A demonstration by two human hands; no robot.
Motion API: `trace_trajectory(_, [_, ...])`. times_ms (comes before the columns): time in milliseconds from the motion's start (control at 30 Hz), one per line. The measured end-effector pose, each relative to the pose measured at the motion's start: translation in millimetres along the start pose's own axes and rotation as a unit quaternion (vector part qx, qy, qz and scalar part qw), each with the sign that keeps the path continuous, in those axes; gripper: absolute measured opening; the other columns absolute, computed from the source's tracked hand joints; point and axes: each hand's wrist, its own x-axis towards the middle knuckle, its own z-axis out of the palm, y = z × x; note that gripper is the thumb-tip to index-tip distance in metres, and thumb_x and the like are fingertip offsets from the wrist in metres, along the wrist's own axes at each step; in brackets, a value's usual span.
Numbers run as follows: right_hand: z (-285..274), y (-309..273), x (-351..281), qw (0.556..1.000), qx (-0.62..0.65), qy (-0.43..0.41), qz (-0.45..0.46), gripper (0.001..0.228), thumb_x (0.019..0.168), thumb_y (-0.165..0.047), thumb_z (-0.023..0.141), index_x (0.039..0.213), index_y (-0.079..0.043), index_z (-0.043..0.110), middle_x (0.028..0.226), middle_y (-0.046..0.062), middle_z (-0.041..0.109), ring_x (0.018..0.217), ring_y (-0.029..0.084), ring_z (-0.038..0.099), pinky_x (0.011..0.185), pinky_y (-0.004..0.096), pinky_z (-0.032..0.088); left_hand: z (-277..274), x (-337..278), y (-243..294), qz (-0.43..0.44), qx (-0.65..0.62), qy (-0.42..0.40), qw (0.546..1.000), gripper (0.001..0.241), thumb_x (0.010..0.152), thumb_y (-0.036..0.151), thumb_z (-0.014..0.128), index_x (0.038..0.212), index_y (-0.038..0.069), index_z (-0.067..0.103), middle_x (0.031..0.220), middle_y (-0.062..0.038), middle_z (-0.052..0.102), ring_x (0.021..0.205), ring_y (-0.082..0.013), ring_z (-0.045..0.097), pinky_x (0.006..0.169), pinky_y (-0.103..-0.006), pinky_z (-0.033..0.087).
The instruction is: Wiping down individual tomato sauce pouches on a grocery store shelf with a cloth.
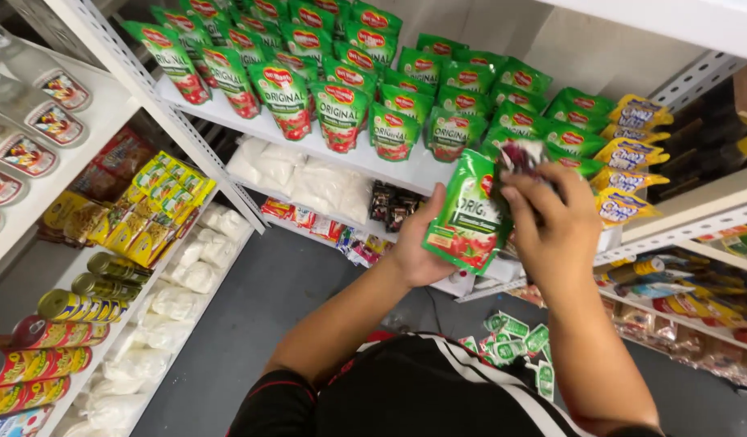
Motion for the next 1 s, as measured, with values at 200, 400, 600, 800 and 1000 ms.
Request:
trace_trajectory(200, [7.7,-47.4,-27.1,0.999,0.045,-0.025,-0.011,0.015,0.090,-0.023,0.081,0.105,-0.023,0.081,0.113,0.011,0.071,0.095,0.037,0.069,0.086,0.047,0.055,32.7,-15.0,7.3,0.015,0.004,0.004,1.000,0.065,0.102,0.062,0.052,0.133,0.006,0.064,0.123,-0.020,0.071,0.107,-0.0323,0.072,0.096,-0.0472,0.057])
trace_trajectory(400, [5.2,-3.9,-18.3,0.999,0.030,-0.012,-0.006,0.014,0.097,-0.009,0.077,0.110,-0.011,0.079,0.116,0.020,0.068,0.099,0.045,0.067,0.089,0.054,0.054,14.7,-22.7,6.2,0.014,-0.004,-0.033,0.999,0.075,0.104,0.063,0.053,0.140,-0.002,0.056,0.130,-0.030,0.064,0.119,-0.0438,0.065,0.106,-0.0598,0.049])
trace_trajectory(600, [15.0,-61.2,-34.6,0.998,0.065,-0.012,-0.017,0.014,0.092,-0.016,0.079,0.105,-0.021,0.081,0.113,0.012,0.069,0.096,0.039,0.068,0.086,0.049,0.055,13.9,-30.4,0.7,0.037,0.023,-0.009,0.999,0.076,0.105,0.065,0.047,0.141,-0.001,0.056,0.128,-0.026,0.067,0.116,-0.0399,0.067,0.106,-0.0580,0.048])
trace_trajectory(800, [12.6,-10.7,-41.9,0.999,0.025,-0.011,-0.022,0.015,0.095,-0.012,0.081,0.110,-0.015,0.081,0.116,0.019,0.070,0.098,0.044,0.068,0.089,0.054,0.054,42.7,-42.8,15.4,0.037,0.041,-0.035,0.998,0.073,0.103,0.063,0.052,0.136,-0.002,0.058,0.117,-0.025,0.070,0.100,-0.0391,0.073,0.093,-0.0551,0.057])
trace_trajectory(1000, [19.8,-58.6,-37.9,0.998,0.064,0.012,-0.021,0.015,0.093,-0.013,0.082,0.108,-0.014,0.080,0.114,0.018,0.069,0.098,0.045,0.067,0.089,0.054,0.054,24.3,-36.6,-0.4,0.023,0.060,-0.003,0.998,0.072,0.101,0.066,0.051,0.135,0.003,0.061,0.114,-0.017,0.073,0.069,-0.0238,0.065,0.068,-0.0345,0.053])
